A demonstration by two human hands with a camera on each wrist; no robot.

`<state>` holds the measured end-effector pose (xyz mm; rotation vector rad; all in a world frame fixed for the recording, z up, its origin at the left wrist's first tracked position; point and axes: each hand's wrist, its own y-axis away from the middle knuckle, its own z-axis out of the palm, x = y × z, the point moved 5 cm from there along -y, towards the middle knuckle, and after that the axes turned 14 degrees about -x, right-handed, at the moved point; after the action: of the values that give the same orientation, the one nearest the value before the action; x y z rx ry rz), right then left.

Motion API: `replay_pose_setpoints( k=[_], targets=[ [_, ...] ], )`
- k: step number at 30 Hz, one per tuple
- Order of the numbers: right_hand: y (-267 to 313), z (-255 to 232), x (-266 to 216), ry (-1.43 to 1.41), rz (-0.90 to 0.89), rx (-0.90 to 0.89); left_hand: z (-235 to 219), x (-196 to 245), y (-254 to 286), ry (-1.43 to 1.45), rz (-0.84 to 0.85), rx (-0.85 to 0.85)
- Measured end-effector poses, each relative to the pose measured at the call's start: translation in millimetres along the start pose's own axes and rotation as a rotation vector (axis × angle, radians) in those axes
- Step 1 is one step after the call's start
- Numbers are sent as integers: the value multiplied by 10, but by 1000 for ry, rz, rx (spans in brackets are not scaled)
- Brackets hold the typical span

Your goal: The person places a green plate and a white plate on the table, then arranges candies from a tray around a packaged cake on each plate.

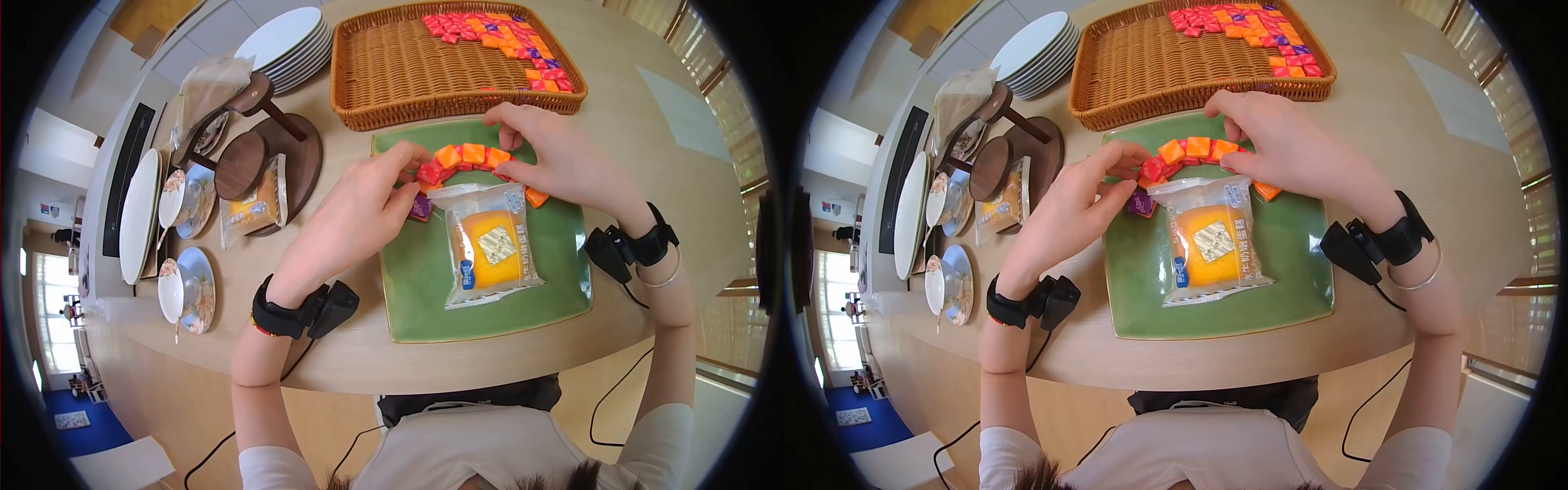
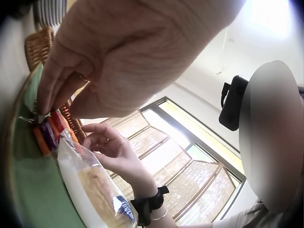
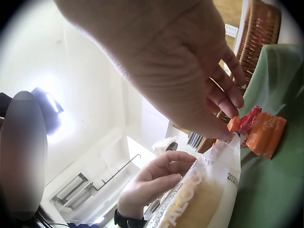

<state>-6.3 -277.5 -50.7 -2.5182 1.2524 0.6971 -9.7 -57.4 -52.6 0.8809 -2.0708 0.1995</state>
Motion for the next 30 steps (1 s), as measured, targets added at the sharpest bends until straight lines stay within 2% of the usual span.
replay_pose_setpoints(
  k=[13, 28, 30],
  targets=[
    [-14, 22, -35, 56, 12, 56, 8, -13, 5, -6, 4, 0],
    [-14, 26, -82, 75, 50, 23, 8, -10, 10, -16, 1, 2],
    [2, 27, -85, 85, 4, 54, 6, -10, 8, -13, -1, 0]
  ],
)
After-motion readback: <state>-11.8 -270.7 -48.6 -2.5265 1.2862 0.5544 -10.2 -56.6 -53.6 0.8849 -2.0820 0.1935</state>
